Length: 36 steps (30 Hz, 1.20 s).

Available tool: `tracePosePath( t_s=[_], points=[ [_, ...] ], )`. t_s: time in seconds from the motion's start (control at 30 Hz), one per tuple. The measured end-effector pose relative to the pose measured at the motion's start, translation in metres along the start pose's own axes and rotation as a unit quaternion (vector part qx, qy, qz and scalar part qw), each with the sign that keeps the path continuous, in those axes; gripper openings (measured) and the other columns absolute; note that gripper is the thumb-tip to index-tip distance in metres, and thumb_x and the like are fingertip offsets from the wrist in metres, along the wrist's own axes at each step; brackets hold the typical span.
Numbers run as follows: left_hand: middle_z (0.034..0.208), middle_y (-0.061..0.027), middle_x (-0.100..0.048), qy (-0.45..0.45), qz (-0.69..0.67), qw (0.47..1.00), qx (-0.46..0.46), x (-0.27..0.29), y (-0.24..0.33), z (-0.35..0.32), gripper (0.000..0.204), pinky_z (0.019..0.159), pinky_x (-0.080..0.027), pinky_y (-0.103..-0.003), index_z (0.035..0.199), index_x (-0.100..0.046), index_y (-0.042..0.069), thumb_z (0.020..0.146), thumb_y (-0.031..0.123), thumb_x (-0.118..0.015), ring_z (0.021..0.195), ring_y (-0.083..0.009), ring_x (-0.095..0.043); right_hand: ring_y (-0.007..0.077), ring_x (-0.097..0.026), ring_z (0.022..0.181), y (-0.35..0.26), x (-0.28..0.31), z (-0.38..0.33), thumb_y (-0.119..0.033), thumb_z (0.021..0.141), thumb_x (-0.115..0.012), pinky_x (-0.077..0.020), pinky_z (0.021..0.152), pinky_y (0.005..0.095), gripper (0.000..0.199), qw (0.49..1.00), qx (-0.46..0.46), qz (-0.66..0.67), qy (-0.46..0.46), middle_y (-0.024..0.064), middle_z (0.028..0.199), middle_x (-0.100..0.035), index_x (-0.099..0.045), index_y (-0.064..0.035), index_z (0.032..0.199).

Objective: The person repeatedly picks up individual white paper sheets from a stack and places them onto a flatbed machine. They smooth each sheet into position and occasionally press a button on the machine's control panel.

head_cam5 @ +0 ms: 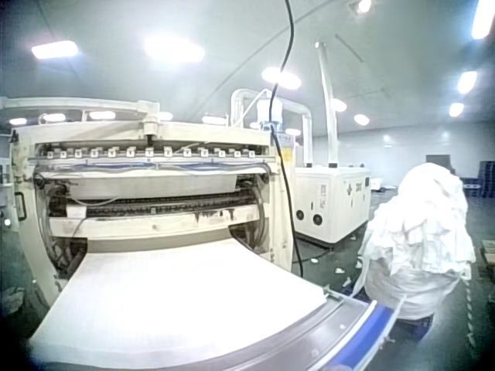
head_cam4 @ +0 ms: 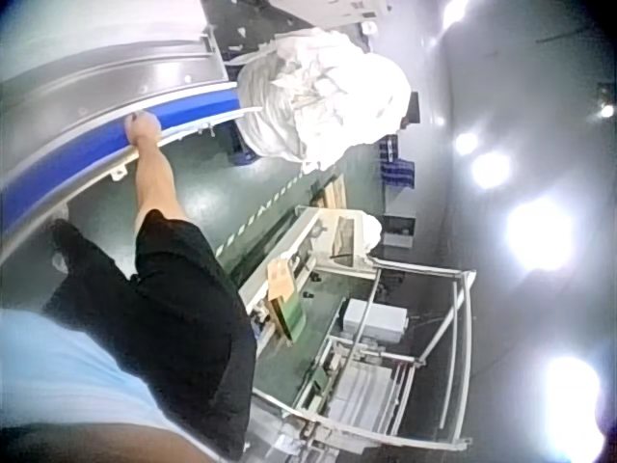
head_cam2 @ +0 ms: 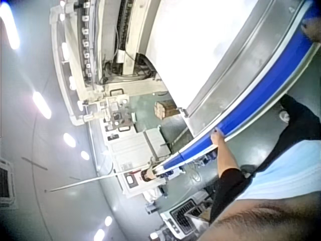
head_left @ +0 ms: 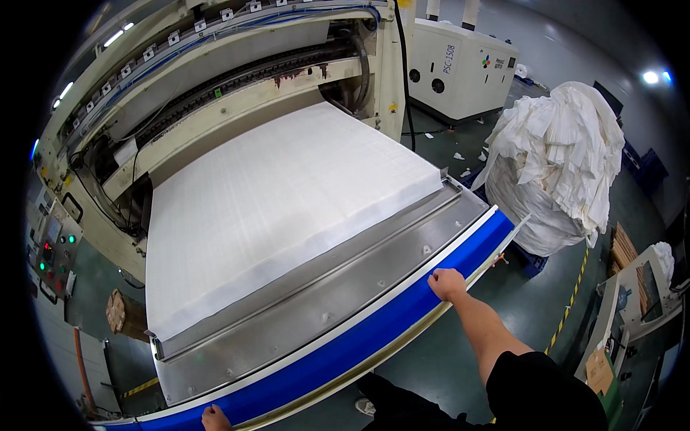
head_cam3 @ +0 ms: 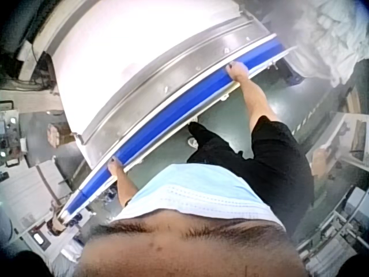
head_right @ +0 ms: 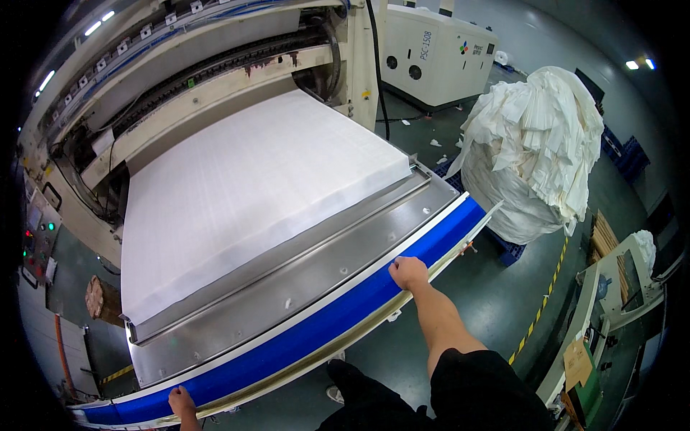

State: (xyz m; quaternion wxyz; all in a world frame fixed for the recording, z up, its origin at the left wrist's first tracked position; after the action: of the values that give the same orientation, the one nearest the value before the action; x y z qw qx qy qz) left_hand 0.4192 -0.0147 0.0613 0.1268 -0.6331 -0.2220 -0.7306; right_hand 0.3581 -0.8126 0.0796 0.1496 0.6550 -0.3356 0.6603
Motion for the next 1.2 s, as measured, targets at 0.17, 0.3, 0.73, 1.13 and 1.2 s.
tracePosePath(
  t_s=[0.17,0.3,0.73,1.13,1.2],
  points=[
    [0.079,-0.0189,-0.064,-0.017,0.001,1.000,0.011,-0.0031,-0.0027,0.0036,0.033,0.065,-0.046,-0.047,0.074,-0.061,0.001,0.083,0.033,-0.055,0.073,-0.0386,-0.061,0.0358,-0.063,0.079,0.0002,0.0006,-0.0007,-0.033,0.084,-0.050,-0.0507,0.073,0.0446,0.030,1.000,0.002,-0.002,0.000,0.0163,0.082,-0.066,-0.067,-0.0082,0.080],
    [0.078,-0.0196,-0.063,-0.005,0.000,1.000,0.001,-0.0040,-0.0044,0.0031,0.034,0.064,-0.045,-0.047,0.074,-0.061,0.000,0.083,0.032,-0.055,0.073,-0.0388,-0.060,0.0353,-0.063,0.082,-0.0014,0.0006,-0.0009,-0.032,0.084,-0.048,-0.0507,0.076,0.0443,0.031,1.000,-0.003,-0.005,-0.026,0.0165,0.086,-0.067,-0.068,-0.0085,0.085],
    [0.075,-0.0204,-0.062,0.015,-0.014,1.000,-0.004,-0.0021,-0.0020,0.0016,0.036,0.062,-0.044,-0.048,0.072,-0.061,0.000,0.083,0.032,-0.053,0.070,-0.0386,-0.060,0.0365,-0.062,0.077,-0.0006,0.0009,-0.0003,-0.033,0.083,-0.051,-0.0503,0.072,0.0451,0.030,1.000,0.002,0.007,0.005,0.0165,0.078,-0.065,-0.065,-0.0082,0.075],
    [0.071,-0.0205,-0.061,0.002,-0.019,1.000,0.000,-0.0044,-0.0024,0.0039,0.034,0.060,-0.044,-0.048,0.070,-0.061,0.000,0.082,0.031,-0.054,0.066,-0.0388,-0.059,0.0365,-0.062,0.078,0.0004,0.0007,0.0006,-0.033,0.083,-0.051,-0.0503,0.072,0.0451,0.030,1.000,-0.003,0.001,-0.002,0.0167,0.079,-0.065,-0.066,-0.0082,0.077],
    [0.072,-0.0202,-0.062,0.009,-0.021,1.000,-0.009,-0.0051,-0.0036,0.0046,0.034,0.061,-0.044,-0.047,0.071,-0.062,0.000,0.082,0.032,-0.054,0.067,-0.0387,-0.059,0.0364,-0.062,0.078,0.0014,-0.0014,0.0016,-0.033,0.084,-0.051,-0.0503,0.072,0.0452,0.030,1.000,0.001,0.002,0.002,0.0168,0.079,-0.065,-0.066,-0.0079,0.077]
  ],
)
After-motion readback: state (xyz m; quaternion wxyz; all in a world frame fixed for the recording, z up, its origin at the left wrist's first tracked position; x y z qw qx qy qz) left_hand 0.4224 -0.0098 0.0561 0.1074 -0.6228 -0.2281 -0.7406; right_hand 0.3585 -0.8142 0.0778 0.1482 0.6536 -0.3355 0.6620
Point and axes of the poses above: each hand's wrist, its own z-axis towards the middle knuckle, its own x-axis out of the back of the hand, y = z × x, the point moved 7 cm from there along z, towards the middle knuckle
